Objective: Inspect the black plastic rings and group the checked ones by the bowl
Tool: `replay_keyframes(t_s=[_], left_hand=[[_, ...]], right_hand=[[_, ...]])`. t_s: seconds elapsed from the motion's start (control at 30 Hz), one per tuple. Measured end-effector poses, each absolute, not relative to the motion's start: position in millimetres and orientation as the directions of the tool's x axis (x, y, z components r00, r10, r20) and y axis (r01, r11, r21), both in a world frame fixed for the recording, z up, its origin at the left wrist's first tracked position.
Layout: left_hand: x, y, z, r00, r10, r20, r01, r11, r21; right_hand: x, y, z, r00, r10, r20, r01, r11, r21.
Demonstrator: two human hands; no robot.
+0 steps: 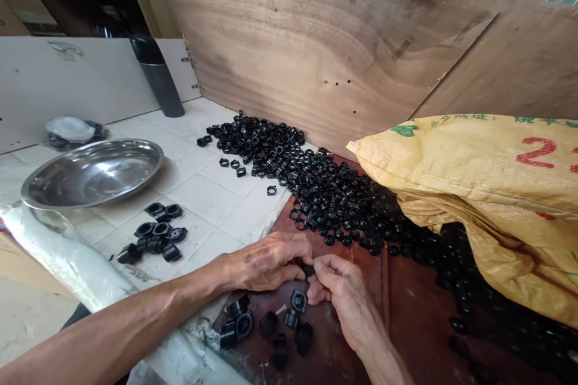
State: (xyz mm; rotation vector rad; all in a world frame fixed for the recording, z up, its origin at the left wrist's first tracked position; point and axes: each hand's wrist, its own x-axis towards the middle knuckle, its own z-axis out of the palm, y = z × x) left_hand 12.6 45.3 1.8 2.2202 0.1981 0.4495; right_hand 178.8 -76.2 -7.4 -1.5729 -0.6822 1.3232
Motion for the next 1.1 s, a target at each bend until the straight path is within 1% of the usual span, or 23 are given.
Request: replay_keyframes(t_s=[0.07,0.13,0.17,0.23,0.3,0.33,0.4,0.47,0.5,0.57,0.63,0.7,0.73,0.77,0.8,0.83,0.87,0.9,0.93,0.97,1.03,1.1], left_hand=[[9.4,48.1,6.9,0.953,0.218,0.208,-0.021,-0.641,0.767],[8.1,48.3,10.1,0.960,0.240,0.146,0.027,-0.596,0.802],[8.2,47.6,10.5,0.954,0.286,0.095,0.077,-0.536,0.840],[9.7,45.4,9.0,0.918,0.395,-0.034,0.175,-0.326,0.929],[11.8,43.4,5.8,0.877,0.465,-0.120,0.194,-0.115,0.974],[12.8,42.8,4.1,0.866,0.483,-0.130,0.179,-0.055,0.982],[14.3,42.5,1.3,0.863,0.494,-0.110,0.138,-0.021,0.990],[14.8,43.0,0.0,0.870,0.489,-0.059,0.114,-0.084,0.990],[14.6,43.4,0.0,0.874,0.486,-0.019,0.109,-0.159,0.981],[13.7,44.4,1.3,0.877,0.471,0.099,0.099,-0.377,0.921],[11.9,45.5,4.9,0.894,0.400,0.200,0.067,-0.562,0.825],[9.0,46.9,11.0,0.930,0.300,0.213,0.025,-0.629,0.777],[7.3,47.6,14.7,0.950,0.258,0.177,0.028,-0.633,0.773],[5.7,48.4,18.3,0.966,0.231,0.117,0.055,-0.626,0.778],[4.3,49.2,21.4,0.976,0.215,0.041,0.101,-0.607,0.788],[3.4,50.1,23.5,0.975,0.220,-0.034,0.158,-0.579,0.800],[3.3,51.1,24.2,0.965,0.247,-0.090,0.214,-0.541,0.813],[4.1,52.2,23.1,0.946,0.303,-0.113,0.259,-0.503,0.825],[5.8,53.4,20.2,0.917,0.387,-0.101,0.293,-0.479,0.827],[8.5,54.7,15.8,0.874,0.481,-0.060,0.318,-0.476,0.820],[15.4,57.4,4.2,0.767,0.636,0.077,0.366,-0.534,0.762],[22.3,59.8,-6.6,0.733,0.663,0.151,0.392,-0.593,0.703]], right_hand=[[180.0,-76.4,-7.7,0.197,0.859,-0.473,-0.146,-0.451,-0.881],[181.8,-75.7,-5.0,0.182,0.878,-0.443,-0.109,-0.430,-0.896],[182.7,-75.0,-2.8,0.194,0.891,-0.411,-0.090,-0.401,-0.912],[184.1,-73.2,2.1,0.239,0.913,-0.329,-0.050,-0.327,-0.944],[184.3,-71.7,5.1,0.274,0.926,-0.259,-0.002,-0.269,-0.963],[183.8,-71.2,5.2,0.285,0.930,-0.231,0.027,-0.249,-0.968],[181.5,-71.1,2.5,0.315,0.932,-0.180,0.085,-0.217,-0.972],[178.1,-72.0,-2.4,0.369,0.919,-0.140,0.134,-0.202,-0.970],[176.4,-72.8,-4.8,0.393,0.909,-0.139,0.139,-0.208,-0.968],[173.9,-74.5,-7.9,0.415,0.890,-0.189,0.086,-0.245,-0.966],[173.4,-75.6,-9.0,0.370,0.882,-0.292,-0.030,-0.303,-0.952],[175.5,-75.5,-10.1,0.270,0.883,-0.383,-0.094,-0.371,-0.924],[177.6,-75.0,-11.4,0.244,0.885,-0.397,-0.067,-0.393,-0.917],[180.4,-74.0,-13.4,0.259,0.889,-0.377,0.007,-0.392,-0.920],[183.8,-72.8,-16.2,0.322,0.895,-0.310,0.122,-0.363,-0.924],[187.7,-71.3,-19.4,0.398,0.896,-0.194,0.264,-0.315,-0.912],[192.0,-69.7,-22.8,0.461,0.886,-0.043,0.413,-0.257,-0.874],[196.5,-68.1,-26.0,0.487,0.866,0.114,0.547,-0.201,-0.812],[200.7,-66.5,-28.9,0.464,0.856,0.227,0.650,-0.155,-0.744],[204.5,-65.0,-31.0,0.421,0.857,0.297,0.723,-0.119,-0.681],[209.8,-62.8,-33.2,0.325,0.881,0.345,0.801,-0.062,-0.595],[211.8,-61.7,-33.4,0.265,0.893,0.364,0.837,-0.026,-0.547]])
